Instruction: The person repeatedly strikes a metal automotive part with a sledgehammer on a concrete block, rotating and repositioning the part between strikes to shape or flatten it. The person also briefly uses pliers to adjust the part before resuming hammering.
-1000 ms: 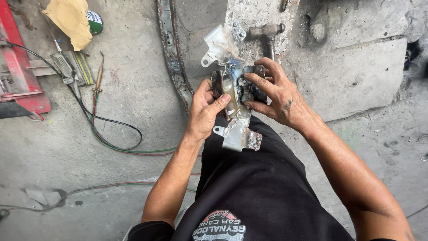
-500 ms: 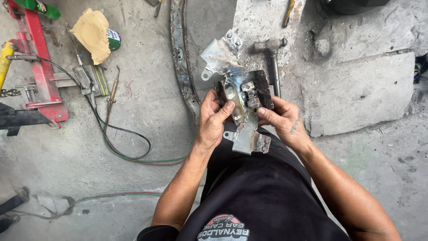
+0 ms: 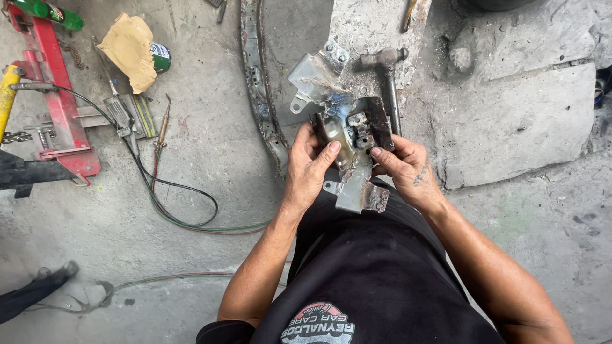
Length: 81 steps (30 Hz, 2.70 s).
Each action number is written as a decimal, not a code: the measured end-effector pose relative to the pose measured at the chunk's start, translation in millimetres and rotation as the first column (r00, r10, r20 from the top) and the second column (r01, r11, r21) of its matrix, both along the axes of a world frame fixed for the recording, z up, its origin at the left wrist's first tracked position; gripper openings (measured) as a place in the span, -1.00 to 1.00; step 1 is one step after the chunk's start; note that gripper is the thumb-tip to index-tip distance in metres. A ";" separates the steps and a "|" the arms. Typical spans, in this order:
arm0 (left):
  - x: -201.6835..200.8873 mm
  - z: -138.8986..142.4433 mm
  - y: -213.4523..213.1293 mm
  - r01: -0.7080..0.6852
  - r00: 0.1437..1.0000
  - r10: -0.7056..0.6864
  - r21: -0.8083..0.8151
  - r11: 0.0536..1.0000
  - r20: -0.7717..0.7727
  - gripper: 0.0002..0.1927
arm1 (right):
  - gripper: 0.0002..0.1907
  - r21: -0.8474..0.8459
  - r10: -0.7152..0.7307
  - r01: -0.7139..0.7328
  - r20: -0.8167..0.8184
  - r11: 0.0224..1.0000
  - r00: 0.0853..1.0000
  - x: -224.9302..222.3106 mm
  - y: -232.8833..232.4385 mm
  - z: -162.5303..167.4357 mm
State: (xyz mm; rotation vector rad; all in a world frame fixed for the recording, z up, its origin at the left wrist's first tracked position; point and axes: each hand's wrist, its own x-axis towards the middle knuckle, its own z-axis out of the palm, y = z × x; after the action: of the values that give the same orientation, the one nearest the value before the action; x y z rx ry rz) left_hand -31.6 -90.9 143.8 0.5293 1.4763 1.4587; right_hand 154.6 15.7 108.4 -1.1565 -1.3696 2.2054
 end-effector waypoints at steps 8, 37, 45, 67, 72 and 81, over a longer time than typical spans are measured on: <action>-3.2 3.1 -9.9 0.035 0.997 -0.038 -0.043 0.998 -0.071 -0.45 | -0.73 -0.030 -0.016 0.015 -0.041 0.999 0.999 -1.1 -8.4 -5.8; 8.4 -2.7 -28.0 0.029 0.994 -0.050 -0.213 0.977 -0.094 -0.12 | -0.65 0.027 -0.010 0.011 -0.039 1.000 0.999 -0.2 -19.0 -1.7; 23.7 -7.9 -33.6 0.144 0.989 -0.141 0.097 0.985 -0.034 -0.08 | -0.55 0.846 0.111 -0.241 0.215 0.476 0.970 -12.0 -30.2 29.5; 11.2 -20.4 -45.1 -0.232 0.681 0.067 0.128 0.964 0.729 -0.61 | -0.74 0.910 -0.090 -0.123 0.172 0.395 0.981 7.6 -18.7 43.3; 10.0 -20.1 -42.1 -0.199 0.718 0.043 0.146 0.969 0.695 -0.61 | -0.56 0.372 0.068 -0.130 0.175 0.919 0.982 4.3 -12.7 39.0; 8.0 -16.6 -36.0 -0.120 0.815 0.005 0.159 0.980 0.579 -0.62 | -0.71 0.242 0.074 -0.131 0.230 0.961 0.970 -3.3 -25.1 30.6</action>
State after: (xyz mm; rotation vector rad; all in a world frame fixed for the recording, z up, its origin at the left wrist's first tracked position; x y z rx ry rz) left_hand -23.6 -126.9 127.1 0.1165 0.8800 1.6365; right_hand 151.3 -9.5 139.0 -1.2853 -1.7820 1.9360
